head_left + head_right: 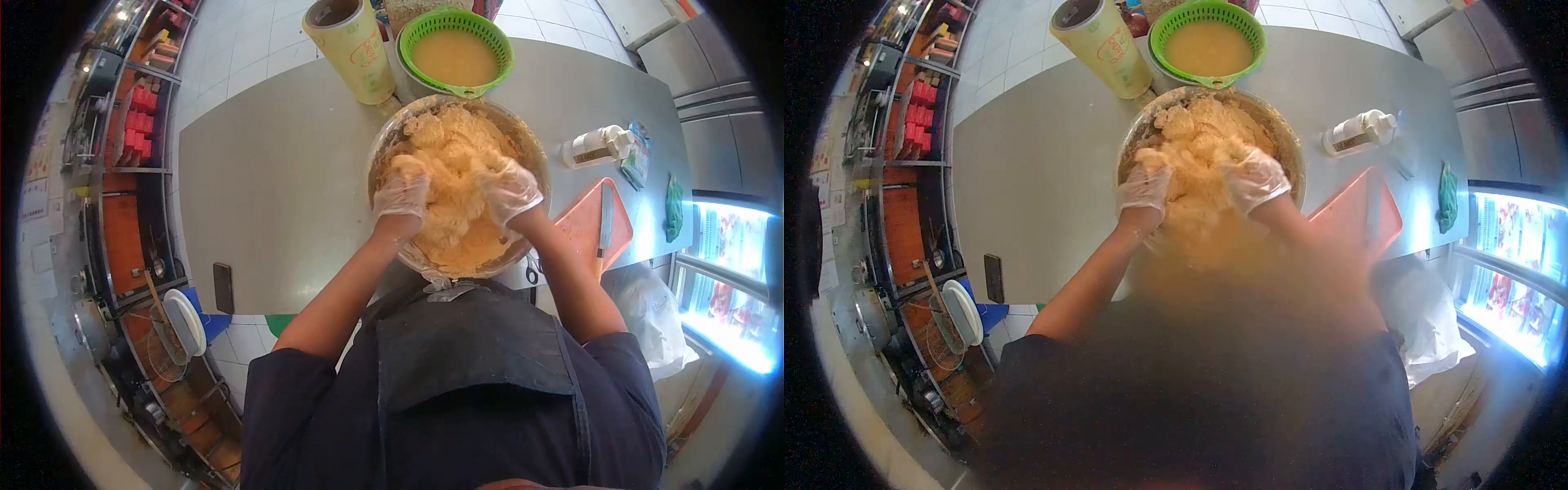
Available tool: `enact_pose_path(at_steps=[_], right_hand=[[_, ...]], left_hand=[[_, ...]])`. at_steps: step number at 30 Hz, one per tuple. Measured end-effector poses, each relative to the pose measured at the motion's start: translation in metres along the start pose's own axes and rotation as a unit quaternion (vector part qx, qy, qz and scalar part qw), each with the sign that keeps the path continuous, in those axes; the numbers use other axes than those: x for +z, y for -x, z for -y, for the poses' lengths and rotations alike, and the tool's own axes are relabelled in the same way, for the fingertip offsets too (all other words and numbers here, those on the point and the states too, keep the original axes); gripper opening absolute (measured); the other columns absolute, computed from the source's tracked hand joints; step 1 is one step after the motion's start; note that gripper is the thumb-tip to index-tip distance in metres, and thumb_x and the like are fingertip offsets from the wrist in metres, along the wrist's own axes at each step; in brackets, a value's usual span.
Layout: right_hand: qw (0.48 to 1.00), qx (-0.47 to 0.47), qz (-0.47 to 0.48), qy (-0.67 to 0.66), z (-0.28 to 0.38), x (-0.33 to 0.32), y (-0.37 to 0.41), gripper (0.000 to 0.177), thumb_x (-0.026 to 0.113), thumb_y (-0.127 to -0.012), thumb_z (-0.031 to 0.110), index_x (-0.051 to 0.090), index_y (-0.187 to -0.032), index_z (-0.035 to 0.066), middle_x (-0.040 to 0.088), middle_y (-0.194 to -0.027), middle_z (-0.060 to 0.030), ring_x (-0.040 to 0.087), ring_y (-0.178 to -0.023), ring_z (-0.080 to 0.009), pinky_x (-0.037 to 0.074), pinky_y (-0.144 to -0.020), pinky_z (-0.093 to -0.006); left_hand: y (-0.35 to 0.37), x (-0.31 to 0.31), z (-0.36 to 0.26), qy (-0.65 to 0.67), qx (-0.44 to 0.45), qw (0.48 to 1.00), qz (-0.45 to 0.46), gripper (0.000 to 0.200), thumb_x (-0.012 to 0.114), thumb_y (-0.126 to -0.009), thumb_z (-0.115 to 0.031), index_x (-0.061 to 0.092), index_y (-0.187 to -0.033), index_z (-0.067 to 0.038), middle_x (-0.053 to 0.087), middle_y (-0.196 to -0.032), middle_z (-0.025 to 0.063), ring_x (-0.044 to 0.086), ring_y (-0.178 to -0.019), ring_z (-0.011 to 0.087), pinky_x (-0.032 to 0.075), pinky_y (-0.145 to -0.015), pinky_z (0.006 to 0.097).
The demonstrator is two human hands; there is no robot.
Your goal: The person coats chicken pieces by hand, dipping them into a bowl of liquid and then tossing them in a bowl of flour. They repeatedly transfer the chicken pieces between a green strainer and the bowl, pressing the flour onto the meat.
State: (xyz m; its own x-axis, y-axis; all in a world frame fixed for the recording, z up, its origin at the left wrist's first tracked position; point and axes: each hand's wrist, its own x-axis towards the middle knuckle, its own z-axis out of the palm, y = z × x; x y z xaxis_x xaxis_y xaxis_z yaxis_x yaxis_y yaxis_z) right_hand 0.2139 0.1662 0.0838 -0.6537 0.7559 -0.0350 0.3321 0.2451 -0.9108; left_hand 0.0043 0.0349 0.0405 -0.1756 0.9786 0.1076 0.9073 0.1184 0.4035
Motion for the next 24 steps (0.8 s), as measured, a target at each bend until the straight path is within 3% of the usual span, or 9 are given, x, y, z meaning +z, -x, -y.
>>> enact_pose_path(at_steps=[1, 2, 5, 7, 9, 11, 13, 19, 24], right_hand=[[0.998, 0.004, 0.007, 0.061, 0.002, -0.009, -0.011, 0.029, 0.061, -0.099, 0.017, 0.061, -0.121, -0.001, 0.069, -0.101, -0.0138, 0.068, -0.091, -0.0227, 0.054, -0.078, -0.0359], [0.985, 0.046, 0.010, 0.164, -0.010, -0.013, -0.024, 0.028, 0.060, -0.099, 0.017, 0.062, -0.122, 0.001, 0.070, -0.102, -0.0126, 0.067, -0.092, -0.0231, 0.054, -0.080, -0.0350], [0.904, 0.105, 0.065, 0.410, -0.046, -0.019, -0.062, 0.032, 0.056, -0.100, 0.024, 0.062, -0.127, 0.007, 0.071, -0.106, -0.0093, 0.067, -0.096, -0.0237, 0.053, -0.084, -0.0347], [0.851, 0.051, 0.163, 0.496, -0.056, -0.021, -0.081, 0.042, 0.055, -0.102, 0.035, 0.060, -0.133, 0.005, 0.071, -0.110, -0.0079, 0.067, -0.098, -0.0235, 0.054, -0.087, -0.0374], [0.964, 0.161, 0.059, 0.201, -0.103, -0.005, -0.102, 0.048, 0.052, -0.103, 0.041, 0.059, -0.135, 0.006, 0.071, -0.114, -0.0107, 0.068, -0.100, -0.0259, 0.054, -0.089, -0.0411], [0.954, 0.299, 0.037, -0.003, -0.109, 0.004, -0.114, 0.051, 0.050, -0.102, 0.045, 0.060, -0.134, 0.006, 0.070, -0.116, -0.0129, 0.068, -0.100, -0.0267, 0.053, -0.091, -0.0432], [0.897, 0.409, -0.014, -0.166, -0.115, 0.012, -0.127, 0.052, 0.050, -0.102, 0.046, 0.061, -0.133, 0.006, 0.070, -0.117, -0.0139, 0.067, -0.101, -0.0270, 0.053, -0.091, -0.0440], [0.823, 0.479, 0.006, -0.305, -0.116, 0.021, -0.115, 0.048, 0.051, -0.102, 0.043, 0.064, -0.130, 0.006, 0.070, -0.116, -0.0132, 0.067, -0.101, -0.0260, 0.053, -0.091, -0.0426], [0.817, 0.495, 0.063, -0.290, -0.083, 0.000, -0.077, 0.045, 0.052, -0.102, 0.041, 0.066, -0.127, 0.006, 0.070, -0.115, -0.0127, 0.067, -0.101, -0.0251, 0.053, -0.091, -0.0414]], left_hand=[[0.005, 0.013, 0.008, 0.013, -0.015, 0.998, -0.067, 0.044, 0.060, -0.094, -0.020, 0.055, -0.134, -0.004, 0.056, -0.138, 0.0219, 0.059, -0.117, 0.0396, 0.050, -0.096, 0.0468], [0.003, 0.013, 0.007, 0.151, -0.145, 0.977, -0.048, 0.047, 0.058, -0.097, -0.026, 0.054, -0.137, -0.003, 0.057, -0.138, 0.0222, 0.058, -0.120, 0.0392, 0.047, -0.101, 0.0455], [-0.008, 0.014, -0.003, 0.412, -0.440, 0.798, -0.005, 0.058, 0.052, -0.102, -0.041, 0.050, -0.145, -0.002, 0.058, -0.140, 0.0220, 0.055, -0.129, 0.0371, 0.040, -0.110, 0.0417], [-0.027, 0.021, -0.012, 0.418, -0.546, 0.726, -0.008, 0.067, 0.052, -0.103, -0.048, 0.047, -0.148, 0.000, 0.056, -0.145, 0.0205, 0.054, -0.132, 0.0346, 0.038, -0.112, 0.0392], [-0.039, 0.046, -0.010, 0.495, -0.510, 0.701, -0.058, 0.074, 0.049, -0.102, -0.055, 0.046, -0.149, 0.002, 0.054, -0.148, 0.0188, 0.053, -0.133, 0.0320, 0.037, -0.113, 0.0381], [-0.046, 0.046, -0.011, 0.539, -0.508, 0.669, -0.062, 0.077, 0.049, -0.101, -0.058, 0.042, -0.152, 0.000, 0.047, -0.153, 0.0162, 0.049, -0.136, 0.0284, 0.037, -0.113, 0.0372], [-0.062, 0.021, -0.022, 0.556, -0.535, 0.636, -0.018, 0.079, 0.051, -0.101, -0.058, 0.034, -0.157, -0.005, 0.037, -0.160, 0.0130, 0.040, -0.143, 0.0239, 0.038, -0.113, 0.0363], [-0.066, 0.076, 0.011, 0.669, -0.529, 0.521, 0.037, 0.065, 0.048, -0.102, -0.056, 0.050, -0.145, -0.007, 0.059, -0.140, 0.0128, 0.060, -0.123, 0.0262, 0.049, -0.104, 0.0439], [-0.045, 0.006, -0.021, 0.778, -0.407, 0.457, 0.145, 0.062, 0.048, -0.102, -0.053, 0.052, -0.144, -0.007, 0.058, -0.142, 0.0137, 0.059, -0.126, 0.0280, 0.050, -0.105, 0.0476]])
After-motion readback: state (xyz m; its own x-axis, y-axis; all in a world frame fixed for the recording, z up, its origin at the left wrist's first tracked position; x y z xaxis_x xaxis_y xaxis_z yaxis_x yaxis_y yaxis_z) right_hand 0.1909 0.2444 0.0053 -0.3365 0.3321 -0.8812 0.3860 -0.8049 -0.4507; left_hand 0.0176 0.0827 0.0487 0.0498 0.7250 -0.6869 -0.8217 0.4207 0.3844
